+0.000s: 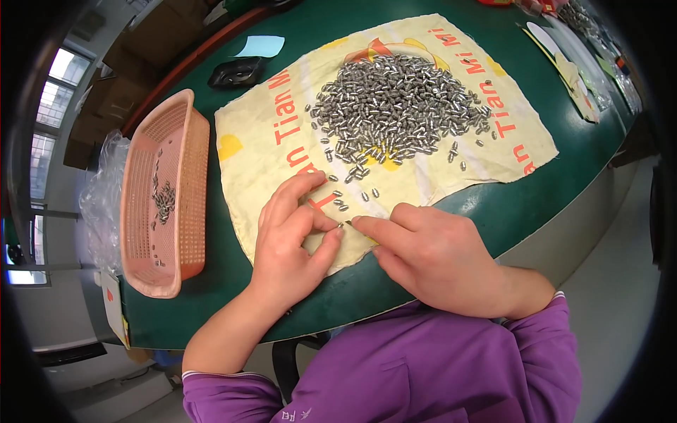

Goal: The recorder is sorting small metal pins from a pile on a cloth mat and precisely inserting them into plastic carrier strips using their hands and a small manual tool.

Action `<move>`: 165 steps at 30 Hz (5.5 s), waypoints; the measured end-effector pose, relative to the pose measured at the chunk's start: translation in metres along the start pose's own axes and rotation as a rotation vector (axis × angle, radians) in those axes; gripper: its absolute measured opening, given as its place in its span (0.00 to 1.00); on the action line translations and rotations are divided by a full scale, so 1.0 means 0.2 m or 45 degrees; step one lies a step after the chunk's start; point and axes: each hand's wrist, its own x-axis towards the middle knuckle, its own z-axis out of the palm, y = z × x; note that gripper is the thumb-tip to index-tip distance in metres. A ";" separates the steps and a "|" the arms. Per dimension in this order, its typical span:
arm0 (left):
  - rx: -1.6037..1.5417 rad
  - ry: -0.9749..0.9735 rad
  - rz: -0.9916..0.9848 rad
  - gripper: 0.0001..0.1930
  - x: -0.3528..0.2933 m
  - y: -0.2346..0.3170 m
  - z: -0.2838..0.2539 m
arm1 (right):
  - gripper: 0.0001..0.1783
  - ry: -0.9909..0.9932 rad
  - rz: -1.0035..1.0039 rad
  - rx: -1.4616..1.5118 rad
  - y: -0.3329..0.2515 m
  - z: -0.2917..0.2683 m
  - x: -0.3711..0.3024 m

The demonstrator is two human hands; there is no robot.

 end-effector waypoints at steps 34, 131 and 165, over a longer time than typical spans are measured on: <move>0.002 -0.015 0.034 0.08 0.00 0.03 0.01 | 0.15 -0.011 0.041 -0.097 -0.08 0.05 -0.02; 0.011 -0.129 0.028 0.08 -0.03 0.02 -0.06 | 0.12 -0.061 0.030 0.076 -0.05 0.04 -0.01; 0.038 -0.093 0.000 0.10 -0.02 0.02 -0.04 | 0.13 -0.091 0.065 0.094 -0.05 0.03 -0.01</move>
